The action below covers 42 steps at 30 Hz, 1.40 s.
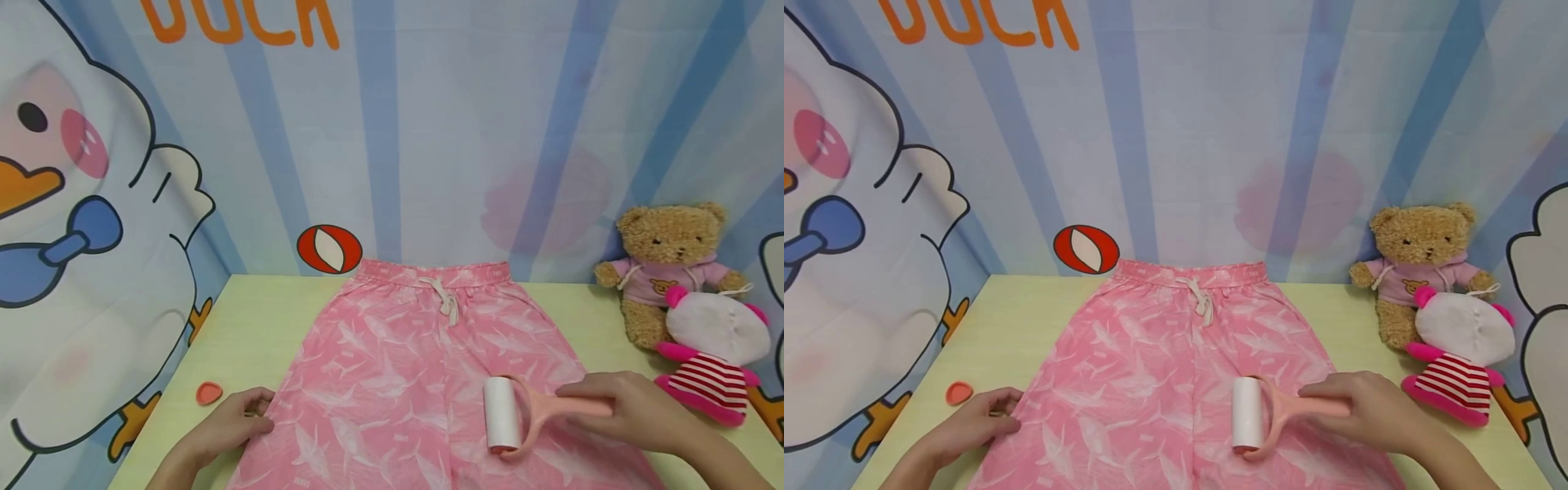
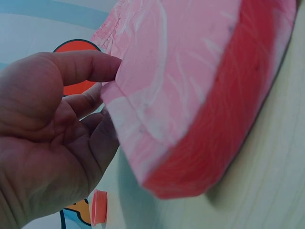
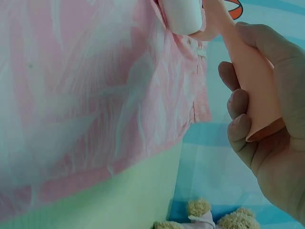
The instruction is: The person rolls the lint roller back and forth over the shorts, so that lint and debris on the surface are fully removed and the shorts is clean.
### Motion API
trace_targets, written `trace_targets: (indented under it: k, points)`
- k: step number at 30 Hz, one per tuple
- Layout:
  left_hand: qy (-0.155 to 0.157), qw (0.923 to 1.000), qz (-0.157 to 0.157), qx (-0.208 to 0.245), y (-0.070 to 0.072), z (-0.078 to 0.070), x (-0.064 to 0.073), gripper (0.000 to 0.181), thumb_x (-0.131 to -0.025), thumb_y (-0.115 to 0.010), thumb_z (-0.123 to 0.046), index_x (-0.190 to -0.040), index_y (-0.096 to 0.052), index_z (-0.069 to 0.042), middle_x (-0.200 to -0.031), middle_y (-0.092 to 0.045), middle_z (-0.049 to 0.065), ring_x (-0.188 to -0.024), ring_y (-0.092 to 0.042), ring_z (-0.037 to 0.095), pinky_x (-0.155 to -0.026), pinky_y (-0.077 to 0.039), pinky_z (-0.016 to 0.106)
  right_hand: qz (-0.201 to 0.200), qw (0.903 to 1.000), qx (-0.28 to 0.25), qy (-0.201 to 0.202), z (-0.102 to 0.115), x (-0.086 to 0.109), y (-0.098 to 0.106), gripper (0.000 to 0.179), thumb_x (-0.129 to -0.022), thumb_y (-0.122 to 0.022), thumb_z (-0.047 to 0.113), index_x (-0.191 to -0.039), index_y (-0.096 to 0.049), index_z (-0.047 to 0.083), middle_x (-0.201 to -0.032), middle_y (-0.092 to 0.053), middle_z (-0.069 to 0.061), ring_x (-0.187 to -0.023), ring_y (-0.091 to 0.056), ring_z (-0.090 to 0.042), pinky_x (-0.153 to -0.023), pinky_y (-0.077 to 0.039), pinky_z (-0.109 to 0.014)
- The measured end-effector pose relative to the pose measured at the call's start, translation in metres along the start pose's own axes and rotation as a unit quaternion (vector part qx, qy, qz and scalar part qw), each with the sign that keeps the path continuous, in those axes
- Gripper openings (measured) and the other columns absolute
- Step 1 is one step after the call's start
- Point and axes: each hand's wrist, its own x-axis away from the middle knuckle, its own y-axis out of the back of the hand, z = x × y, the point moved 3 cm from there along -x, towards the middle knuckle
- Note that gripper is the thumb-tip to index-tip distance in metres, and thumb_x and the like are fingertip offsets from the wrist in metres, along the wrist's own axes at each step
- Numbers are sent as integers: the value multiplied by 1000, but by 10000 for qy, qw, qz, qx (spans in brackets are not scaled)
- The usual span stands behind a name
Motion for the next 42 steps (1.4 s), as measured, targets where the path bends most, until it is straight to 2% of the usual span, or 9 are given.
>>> trace_targets:
  k: [5,8,11,16,20,27,32,37,42]
  points:
    - [88,9999,-42,-31,-1,0,0,39,-91,-70,-5,-127,-60,6,-99,-60,9,-92,-57,24,-74,-50,34,390,9980,-170,-473,-7,9,14,24,-94,-78,34,-117,-79,29,-96,-70,21,-73,-59,2,-61,-50,-26]
    - [142,9999,-62,-44,-1,0,-1,39,-91,-70,-6,-128,-61,5,-100,-61,9,-92,-57,24,-75,-51,35,290,9984,100,-471,-11,15,21,22,-93,-78,32,-115,-79,28,-87,-65,24,-63,-50,4,-56,-43,-24]
    - [160,9998,-86,-70,-1,1,-1,39,-91,-71,-6,-127,-61,5,-100,-61,9,-92,-57,24,-75,-51,35,220,9974,483,-490,-14,20,27,22,-92,-79,33,-114,-80,30,-85,-63,26,-62,-46,5,-54,-40,-23]
    - [143,9998,-87,-88,-1,0,0,38,-91,-71,-5,-126,-61,5,-98,-61,9,-91,-57,24,-74,-50,35,385,9933,811,-731,-21,29,37,24,-89,-82,38,-112,-80,30,-86,-62,27,-61,-44,5,-54,-38,-23]
    - [175,9998,-67,-84,-1,-1,0,39,-91,-71,-6,-127,-61,5,-98,-61,9,-92,-57,24,-74,-50,35,495,9898,948,-941,-26,35,45,25,-88,-82,39,-110,-81,28,-88,-65,26,-61,-46,5,-55,-41,-24]
    - [187,9998,-57,-90,-1,-1,1,40,-91,-70,-6,-127,-61,5,-98,-61,9,-92,-57,23,-75,-50,35,749,9735,1529,-1527,-32,45,58,28,-85,-82,49,-105,-81,29,-95,-71,20,-73,-52,7,-63,-50,-26]
    - [206,9998,-48,-65,-2,-2,1,40,-91,-70,-5,-128,-60,6,-99,-61,9,-91,-58,23,-74,-51,35,792,9636,2000,-1589,-37,51,65,28,-82,-83,53,-102,-80,33,-94,-70,21,-80,-57,6,-68,-54,-29]
    - [203,9998,-23,-34,-1,-1,0,41,-91,-70,-5,-128,-60,6,-99,-61,9,-90,-58,23,-73,-51,35,566,9579,2316,-1598,-44,60,71,34,-76,-88,53,-100,-81,30,-96,-72,17,-83,-59,6,-69,-54,-30]
    - [203,9998,13,-29,-1,0,-2,40,-91,-70,-5,-129,-60,5,-99,-61,9,-91,-57,23,-73,-51,35,648,9572,2234,-1719,-49,64,76,42,-75,-88,54,-104,-82,23,-98,-75,11,-79,-56,8,-67,-52,-26]
